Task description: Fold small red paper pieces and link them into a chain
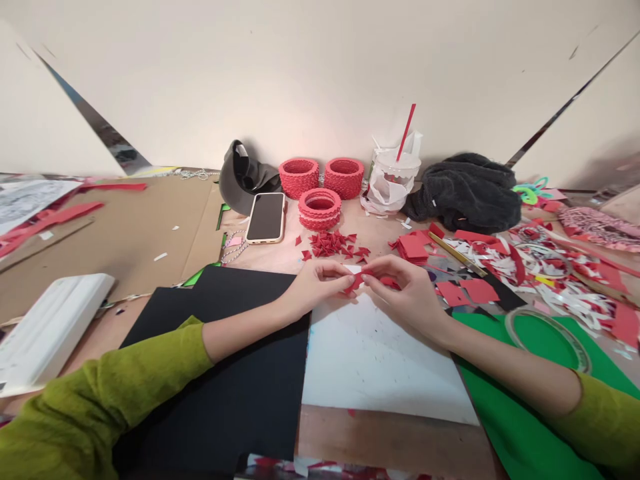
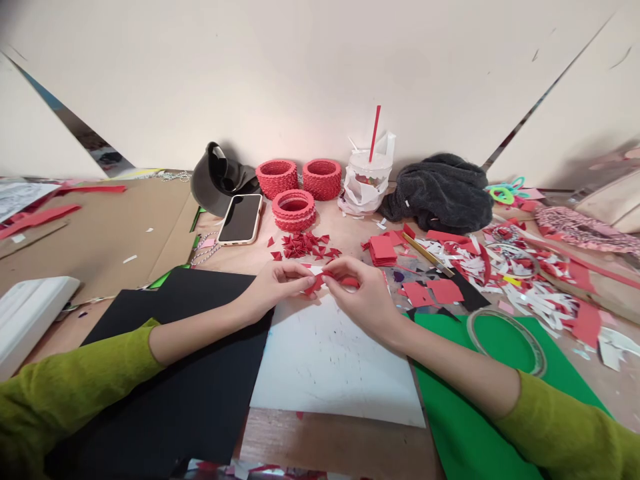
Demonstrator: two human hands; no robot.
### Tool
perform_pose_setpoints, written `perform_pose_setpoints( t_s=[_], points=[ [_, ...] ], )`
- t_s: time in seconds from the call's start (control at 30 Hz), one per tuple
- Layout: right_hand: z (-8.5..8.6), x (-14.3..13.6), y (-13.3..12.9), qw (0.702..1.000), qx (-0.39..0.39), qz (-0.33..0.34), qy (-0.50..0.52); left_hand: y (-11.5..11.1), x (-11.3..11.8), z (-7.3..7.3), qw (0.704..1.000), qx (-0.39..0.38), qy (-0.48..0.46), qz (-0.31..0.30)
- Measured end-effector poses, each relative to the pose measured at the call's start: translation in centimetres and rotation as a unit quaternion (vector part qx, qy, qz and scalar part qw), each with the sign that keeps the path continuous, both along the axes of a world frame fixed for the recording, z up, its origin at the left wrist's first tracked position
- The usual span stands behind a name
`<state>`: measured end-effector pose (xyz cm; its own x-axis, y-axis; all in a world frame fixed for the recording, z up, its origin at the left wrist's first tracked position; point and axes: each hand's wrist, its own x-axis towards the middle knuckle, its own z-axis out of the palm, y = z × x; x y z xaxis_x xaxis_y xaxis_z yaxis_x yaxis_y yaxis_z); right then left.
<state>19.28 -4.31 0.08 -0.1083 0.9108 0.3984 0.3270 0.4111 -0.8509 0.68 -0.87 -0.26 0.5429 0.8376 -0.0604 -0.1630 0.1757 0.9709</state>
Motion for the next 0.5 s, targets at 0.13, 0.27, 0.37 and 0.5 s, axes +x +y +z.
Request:
perform_pose_setpoints(
  t_s=[0.13,0.27,0.37,0.5],
  points=[
    [-0.33,0.28,0.15,0.983,0.161,-0.007,-0.086,0.08,-0.15,0.53,0.999,-0.036,0.001,-0.003],
    [-0.62,0.39,0.36,0.958,0.256,0.016,-0.125,0.43,-0.46,0.88,0.997,-0.070,0.005,-0.022],
    [-0.77,0.38,0.37,0.956,0.263,0.019,-0.131,0.62,-0.61,0.94,0.997,-0.075,0.005,-0.035],
    [-0.82,0.39,0.10,0.959,0.247,0.030,-0.137,0.67,-0.62,0.92,0.996,-0.076,0.006,-0.040]
  ],
)
